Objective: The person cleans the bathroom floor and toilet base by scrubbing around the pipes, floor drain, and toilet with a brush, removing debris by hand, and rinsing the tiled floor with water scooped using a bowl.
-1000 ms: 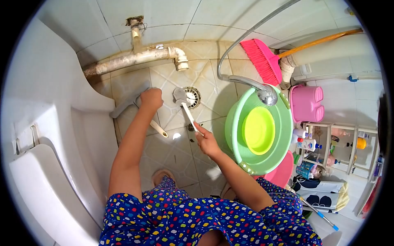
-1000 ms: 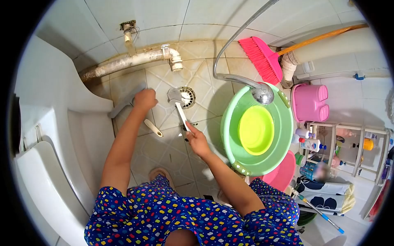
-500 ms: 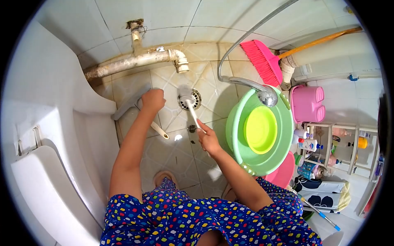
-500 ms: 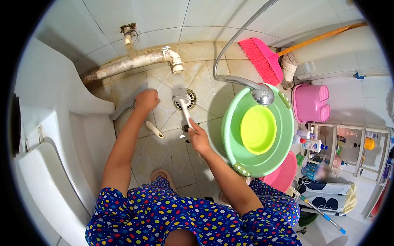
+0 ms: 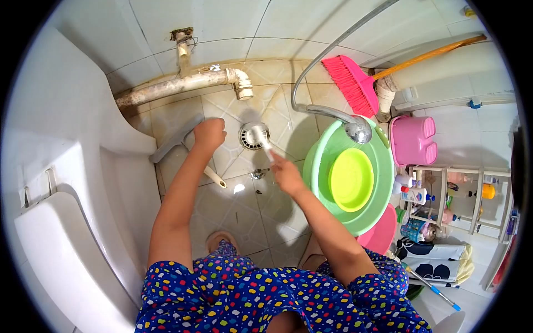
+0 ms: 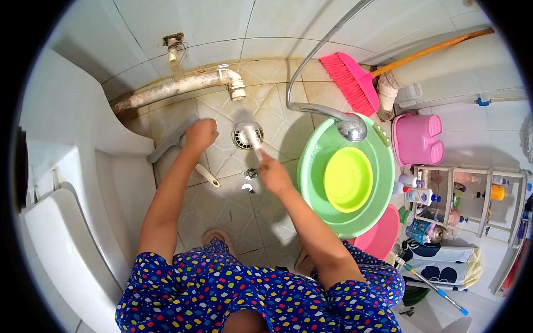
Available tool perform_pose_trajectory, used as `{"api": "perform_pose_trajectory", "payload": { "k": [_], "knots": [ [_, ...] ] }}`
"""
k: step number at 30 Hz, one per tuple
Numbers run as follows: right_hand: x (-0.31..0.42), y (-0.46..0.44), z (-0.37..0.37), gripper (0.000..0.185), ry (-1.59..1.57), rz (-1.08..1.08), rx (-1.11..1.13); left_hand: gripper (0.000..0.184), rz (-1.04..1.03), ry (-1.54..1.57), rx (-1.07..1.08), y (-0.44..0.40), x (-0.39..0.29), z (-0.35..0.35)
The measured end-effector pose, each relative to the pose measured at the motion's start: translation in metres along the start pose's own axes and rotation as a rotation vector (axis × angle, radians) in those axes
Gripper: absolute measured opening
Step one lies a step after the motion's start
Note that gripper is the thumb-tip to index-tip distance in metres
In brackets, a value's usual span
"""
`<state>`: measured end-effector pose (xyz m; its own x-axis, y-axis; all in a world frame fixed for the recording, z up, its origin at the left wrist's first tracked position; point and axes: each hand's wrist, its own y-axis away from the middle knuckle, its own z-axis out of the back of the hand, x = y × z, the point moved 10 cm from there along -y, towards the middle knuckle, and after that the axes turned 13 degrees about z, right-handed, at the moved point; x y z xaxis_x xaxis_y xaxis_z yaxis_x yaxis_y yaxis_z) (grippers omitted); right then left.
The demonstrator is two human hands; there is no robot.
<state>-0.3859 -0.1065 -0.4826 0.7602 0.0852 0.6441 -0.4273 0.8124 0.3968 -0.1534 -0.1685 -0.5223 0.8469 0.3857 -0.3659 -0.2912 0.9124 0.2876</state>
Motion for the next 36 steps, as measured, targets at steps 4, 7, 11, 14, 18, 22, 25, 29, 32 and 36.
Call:
{"api": "perform_pose_trajectory", "payload": {
  "k": [4, 7, 11, 14, 18, 22, 25, 29, 32, 36],
  "knots": [
    [-0.027, 0.025, 0.019, 0.044, -0.391, -0.26, -0.138, 0.013, 0.0, 0.005, -0.014, -0.002, 0.004, -0.001],
    [0.016, 0.027, 0.006, 0.045, -0.488, -0.113, -0.078, 0.013, -0.002, -0.011, -0.024, -0.001, 0.001, -0.001],
    [0.058, -0.019, 0.029, 0.047, 0.457, 0.063, 0.195, 0.014, -0.011, -0.023, -0.02, 0.001, -0.006, 0.002],
    [0.023, -0.042, 0.049, 0.047, 0.649, -0.03, 0.353, 0.015, -0.027, 0.022, -0.07, 0.003, -0.002, 0.008],
    [0.017, -0.018, 0.082, 0.049, 0.867, -0.001, 0.593, 0.015, -0.02, -0.01, -0.065, 0.002, 0.004, 0.006],
    [0.07, -0.018, 0.109, 0.047, 0.846, 0.052, 0.481, 0.014, 0.006, -0.006, -0.014, 0.007, 0.0, 0.01],
    [0.061, -0.077, 0.092, 0.049, 0.778, 0.134, 0.405, 0.015, 0.004, -0.057, -0.03, 0.003, -0.002, 0.011],
    [0.039, -0.073, 0.074, 0.049, 0.771, 0.083, 0.346, 0.015, 0.017, 0.061, -0.074, 0.002, -0.006, 0.012],
    [0.007, -0.07, 0.105, 0.047, 0.769, 0.027, 0.277, 0.026, 0.132, 0.321, 0.042, -0.024, 0.001, -0.011],
    [0.032, -0.058, 0.125, 0.048, 0.84, 0.039, 0.306, 0.05, 0.217, 0.848, 0.2, -0.069, -0.009, -0.054]
  ]
}}
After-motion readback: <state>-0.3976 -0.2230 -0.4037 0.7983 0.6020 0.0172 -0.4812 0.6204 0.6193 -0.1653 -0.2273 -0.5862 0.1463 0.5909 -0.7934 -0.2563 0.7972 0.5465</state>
